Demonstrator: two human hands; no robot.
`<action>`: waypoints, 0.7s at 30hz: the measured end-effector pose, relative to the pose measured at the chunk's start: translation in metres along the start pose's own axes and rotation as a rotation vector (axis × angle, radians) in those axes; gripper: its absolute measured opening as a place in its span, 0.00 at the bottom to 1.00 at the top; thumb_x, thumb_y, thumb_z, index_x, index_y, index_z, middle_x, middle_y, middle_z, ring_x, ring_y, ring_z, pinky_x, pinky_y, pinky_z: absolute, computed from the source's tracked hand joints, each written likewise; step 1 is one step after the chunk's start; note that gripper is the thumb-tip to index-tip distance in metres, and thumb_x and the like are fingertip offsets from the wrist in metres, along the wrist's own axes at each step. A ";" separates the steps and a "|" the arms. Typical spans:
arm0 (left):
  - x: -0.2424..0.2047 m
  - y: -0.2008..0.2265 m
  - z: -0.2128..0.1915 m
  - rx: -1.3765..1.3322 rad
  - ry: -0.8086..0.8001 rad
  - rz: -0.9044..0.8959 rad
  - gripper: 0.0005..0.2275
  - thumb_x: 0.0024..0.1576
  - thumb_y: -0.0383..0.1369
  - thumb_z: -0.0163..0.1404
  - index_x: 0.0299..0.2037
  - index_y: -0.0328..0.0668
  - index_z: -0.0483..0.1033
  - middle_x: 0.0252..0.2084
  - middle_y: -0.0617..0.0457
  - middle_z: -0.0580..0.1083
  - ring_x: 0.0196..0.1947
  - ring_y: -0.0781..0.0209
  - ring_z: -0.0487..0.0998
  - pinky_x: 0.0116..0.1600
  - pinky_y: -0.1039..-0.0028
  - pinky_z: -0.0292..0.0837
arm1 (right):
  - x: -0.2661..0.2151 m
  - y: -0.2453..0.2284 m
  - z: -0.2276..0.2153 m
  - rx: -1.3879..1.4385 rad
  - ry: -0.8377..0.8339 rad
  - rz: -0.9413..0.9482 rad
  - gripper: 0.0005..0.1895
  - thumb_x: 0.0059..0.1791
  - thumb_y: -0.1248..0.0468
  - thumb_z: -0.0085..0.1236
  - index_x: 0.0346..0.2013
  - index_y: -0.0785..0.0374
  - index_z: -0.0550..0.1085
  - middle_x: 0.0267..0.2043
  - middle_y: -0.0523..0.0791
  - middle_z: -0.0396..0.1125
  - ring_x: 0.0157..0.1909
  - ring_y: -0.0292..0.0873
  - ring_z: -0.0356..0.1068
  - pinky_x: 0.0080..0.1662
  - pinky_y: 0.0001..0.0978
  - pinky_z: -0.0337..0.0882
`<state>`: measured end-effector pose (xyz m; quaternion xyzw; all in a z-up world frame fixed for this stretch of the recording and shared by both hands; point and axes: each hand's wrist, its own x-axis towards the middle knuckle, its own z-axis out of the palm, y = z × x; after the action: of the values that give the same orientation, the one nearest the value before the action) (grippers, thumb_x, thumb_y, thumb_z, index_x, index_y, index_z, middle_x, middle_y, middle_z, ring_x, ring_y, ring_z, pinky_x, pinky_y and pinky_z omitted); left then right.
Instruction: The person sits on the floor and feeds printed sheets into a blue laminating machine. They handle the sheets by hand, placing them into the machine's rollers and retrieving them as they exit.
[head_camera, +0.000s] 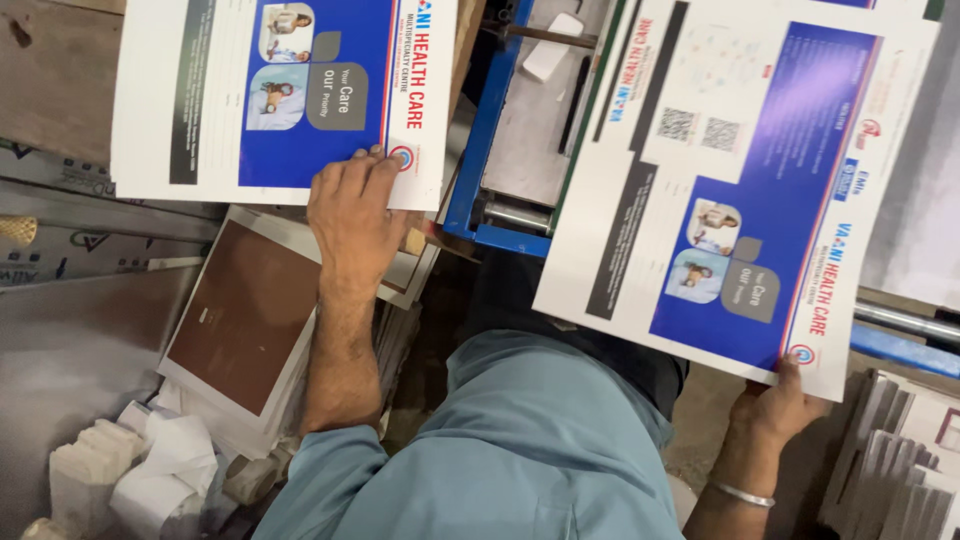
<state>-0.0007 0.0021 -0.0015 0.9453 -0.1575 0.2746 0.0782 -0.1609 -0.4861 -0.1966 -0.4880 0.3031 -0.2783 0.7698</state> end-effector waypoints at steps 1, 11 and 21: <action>0.001 0.000 0.000 0.013 0.014 0.006 0.16 0.53 0.29 0.64 0.51 0.40 0.78 0.50 0.50 0.76 0.54 0.49 0.75 0.57 0.58 0.69 | -0.005 0.000 -0.001 -0.023 0.008 0.006 0.19 0.56 0.77 0.47 0.63 0.73 0.68 0.58 0.52 0.70 0.56 0.46 0.76 0.55 0.36 0.82; 0.000 0.001 -0.001 0.002 0.009 -0.018 0.18 0.49 0.29 0.63 0.50 0.40 0.78 0.48 0.50 0.76 0.51 0.48 0.75 0.55 0.57 0.68 | 0.028 0.001 0.036 0.029 -0.036 -0.009 0.18 0.57 0.74 0.47 0.63 0.74 0.67 0.58 0.53 0.71 0.57 0.48 0.78 0.58 0.39 0.84; -0.001 -0.001 0.003 0.000 0.048 -0.013 0.16 0.51 0.30 0.63 0.50 0.41 0.78 0.46 0.51 0.75 0.48 0.50 0.74 0.52 0.58 0.68 | 0.083 0.012 0.070 0.137 -0.094 0.097 0.18 0.58 0.69 0.50 0.62 0.70 0.65 0.57 0.53 0.70 0.53 0.50 0.79 0.51 0.46 0.85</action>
<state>0.0000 0.0023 -0.0046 0.9394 -0.1495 0.2969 0.0835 -0.0528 -0.5007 -0.1996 -0.4314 0.2702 -0.2378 0.8272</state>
